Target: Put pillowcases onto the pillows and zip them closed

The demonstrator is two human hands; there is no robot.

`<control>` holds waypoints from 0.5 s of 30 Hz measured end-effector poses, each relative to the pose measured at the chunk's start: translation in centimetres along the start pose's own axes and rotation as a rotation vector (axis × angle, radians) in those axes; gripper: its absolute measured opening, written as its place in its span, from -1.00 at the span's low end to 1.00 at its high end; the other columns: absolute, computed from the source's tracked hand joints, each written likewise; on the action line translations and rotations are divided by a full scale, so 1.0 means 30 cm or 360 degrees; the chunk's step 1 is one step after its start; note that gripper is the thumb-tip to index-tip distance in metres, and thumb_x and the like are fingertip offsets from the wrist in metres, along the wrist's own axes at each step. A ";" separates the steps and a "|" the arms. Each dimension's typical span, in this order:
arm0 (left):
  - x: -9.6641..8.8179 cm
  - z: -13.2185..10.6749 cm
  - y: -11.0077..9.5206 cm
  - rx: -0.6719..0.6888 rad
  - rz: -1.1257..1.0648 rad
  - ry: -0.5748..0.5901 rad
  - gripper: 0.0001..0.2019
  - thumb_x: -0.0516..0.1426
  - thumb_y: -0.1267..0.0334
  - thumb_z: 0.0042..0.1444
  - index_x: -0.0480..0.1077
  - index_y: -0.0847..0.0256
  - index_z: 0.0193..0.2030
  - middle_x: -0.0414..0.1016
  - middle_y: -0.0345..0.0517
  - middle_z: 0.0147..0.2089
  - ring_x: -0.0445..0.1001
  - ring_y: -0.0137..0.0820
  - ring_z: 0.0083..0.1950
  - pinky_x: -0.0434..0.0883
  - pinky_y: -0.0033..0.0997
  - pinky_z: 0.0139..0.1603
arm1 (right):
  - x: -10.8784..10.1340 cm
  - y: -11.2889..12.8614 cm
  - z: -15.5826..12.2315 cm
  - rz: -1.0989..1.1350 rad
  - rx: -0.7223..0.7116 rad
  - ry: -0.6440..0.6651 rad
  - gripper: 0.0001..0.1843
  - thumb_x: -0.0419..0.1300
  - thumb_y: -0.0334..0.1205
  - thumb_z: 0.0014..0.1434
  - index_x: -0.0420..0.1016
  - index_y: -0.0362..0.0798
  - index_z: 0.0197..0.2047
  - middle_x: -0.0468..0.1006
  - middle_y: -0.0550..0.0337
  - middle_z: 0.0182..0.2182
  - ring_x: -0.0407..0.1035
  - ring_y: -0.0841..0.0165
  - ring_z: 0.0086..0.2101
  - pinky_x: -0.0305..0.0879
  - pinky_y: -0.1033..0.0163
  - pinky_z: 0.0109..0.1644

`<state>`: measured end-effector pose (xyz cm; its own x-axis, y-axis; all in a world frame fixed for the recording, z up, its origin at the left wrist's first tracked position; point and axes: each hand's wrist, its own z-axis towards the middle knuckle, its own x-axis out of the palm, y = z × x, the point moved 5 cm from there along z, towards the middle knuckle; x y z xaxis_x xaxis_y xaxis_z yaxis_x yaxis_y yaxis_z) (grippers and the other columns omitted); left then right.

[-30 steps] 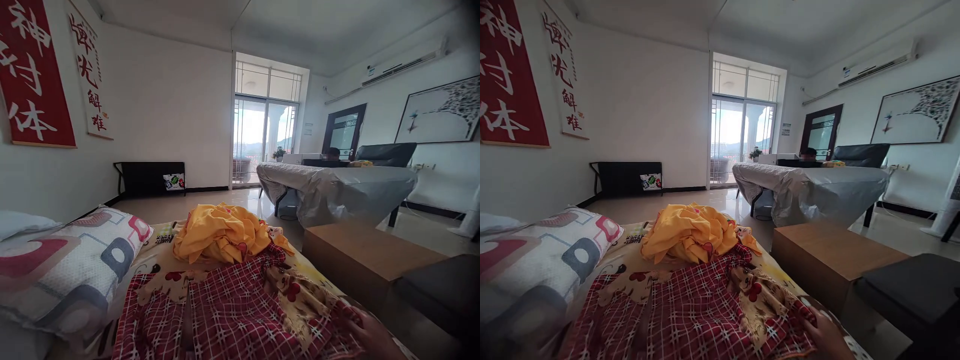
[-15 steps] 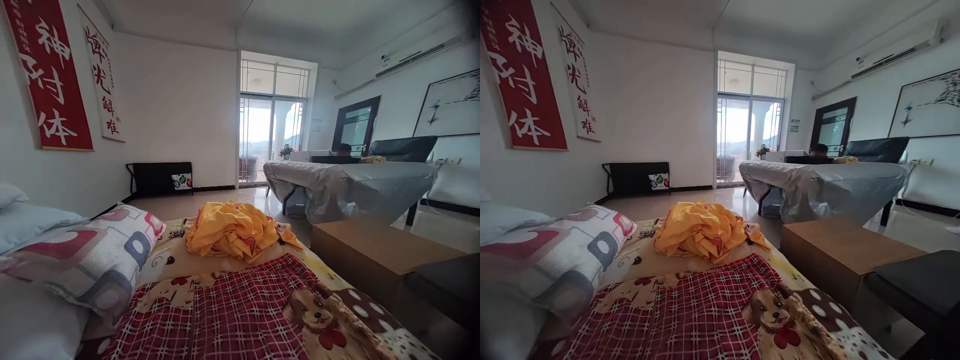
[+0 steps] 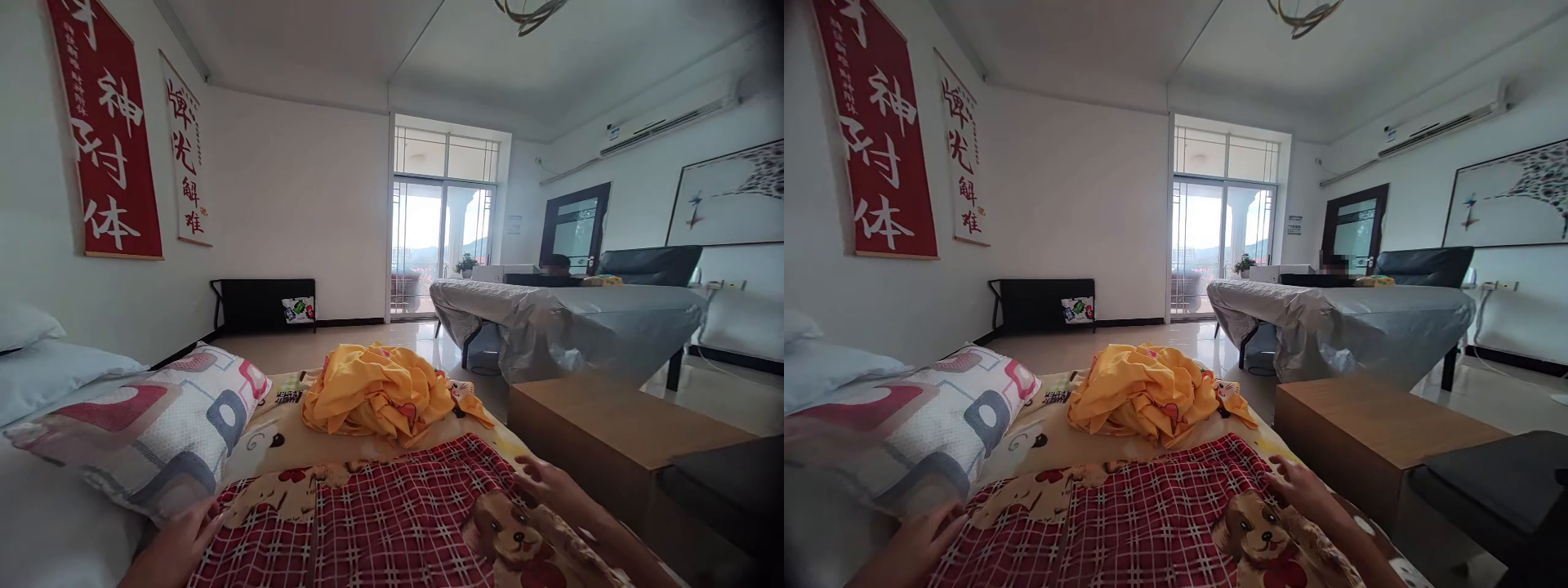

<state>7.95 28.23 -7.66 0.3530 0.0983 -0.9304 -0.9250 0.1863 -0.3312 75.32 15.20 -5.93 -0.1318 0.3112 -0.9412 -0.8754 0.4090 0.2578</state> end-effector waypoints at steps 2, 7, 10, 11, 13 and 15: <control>0.043 0.130 -0.073 -0.0004 0.0165 0.0104 -0.63 -0.16 0.23 0.27 0.39 0.27 0.01 0.47 0.00 0.07 0.41 -0.35 0.12 0.29 -0.45 0.11 | 0.036 0.099 0.100 -0.0066 0.0021 0.0098 -0.55 -0.04 -0.14 0.28 0.41 -0.14 0.14 0.44 -0.12 0.08 0.33 0.20 0.08 0.29 0.21 0.03; 0.161 0.255 -0.155 -0.0124 0.0443 0.0088 -0.60 -0.16 0.41 0.17 0.45 0.38 -0.05 0.47 0.23 0.02 0.41 -0.10 0.08 0.27 -0.15 0.11 | 0.181 0.216 0.220 -0.0206 0.0133 0.0036 -0.60 -0.04 -0.22 0.23 0.47 -0.23 0.00 0.49 -0.22 -0.01 0.38 0.01 0.01 0.30 -0.02 -0.03; 0.204 0.264 -0.141 -0.0164 0.0600 0.0059 -0.59 -0.15 0.40 0.18 0.45 0.38 -0.03 0.43 0.29 0.04 0.38 0.03 0.09 0.24 0.00 0.08 | 0.227 0.206 0.252 -0.0272 0.0035 -0.0043 -0.62 -0.10 -0.37 0.22 0.48 -0.20 -0.05 0.53 -0.19 -0.10 0.43 0.09 -0.06 0.30 0.06 -0.07; 0.210 0.272 -0.134 -0.0169 0.0639 0.0065 -0.58 -0.16 0.40 0.19 0.43 0.38 0.01 0.41 0.30 0.07 0.36 0.04 0.11 0.24 0.00 0.07 | 0.227 0.201 0.268 -0.0296 -0.0009 -0.0082 -0.59 -0.13 -0.41 0.22 0.46 -0.20 -0.02 0.53 -0.19 -0.10 0.44 0.13 -0.08 0.30 0.10 -0.08; 0.218 0.293 -0.122 -0.0147 0.0700 0.0122 -0.58 -0.13 0.39 0.19 0.40 0.32 0.08 0.37 0.26 0.13 0.33 0.02 0.15 0.24 -0.02 0.07 | 0.217 0.199 0.302 -0.0353 -0.0102 -0.0182 -0.56 -0.18 -0.44 0.25 0.41 -0.20 0.04 0.49 -0.20 -0.06 0.42 0.16 -0.06 0.28 0.13 -0.06; 0.221 0.312 -0.117 -0.0099 0.0736 0.0204 -0.57 -0.11 0.40 0.18 0.37 0.27 0.13 0.36 0.20 0.17 0.31 -0.03 0.19 0.21 -0.02 0.11 | 0.214 0.207 0.327 -0.0422 -0.0174 -0.0280 -0.57 -0.20 -0.42 0.28 0.39 -0.19 0.06 0.47 -0.20 -0.03 0.38 0.13 -0.04 0.24 0.09 -0.02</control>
<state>14.86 37.38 -11.18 -0.1139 0.0352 -0.9929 -0.9889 0.0920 0.1167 73.59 28.15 -8.24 0.1811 0.3537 -0.9177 -0.9145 0.4039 -0.0248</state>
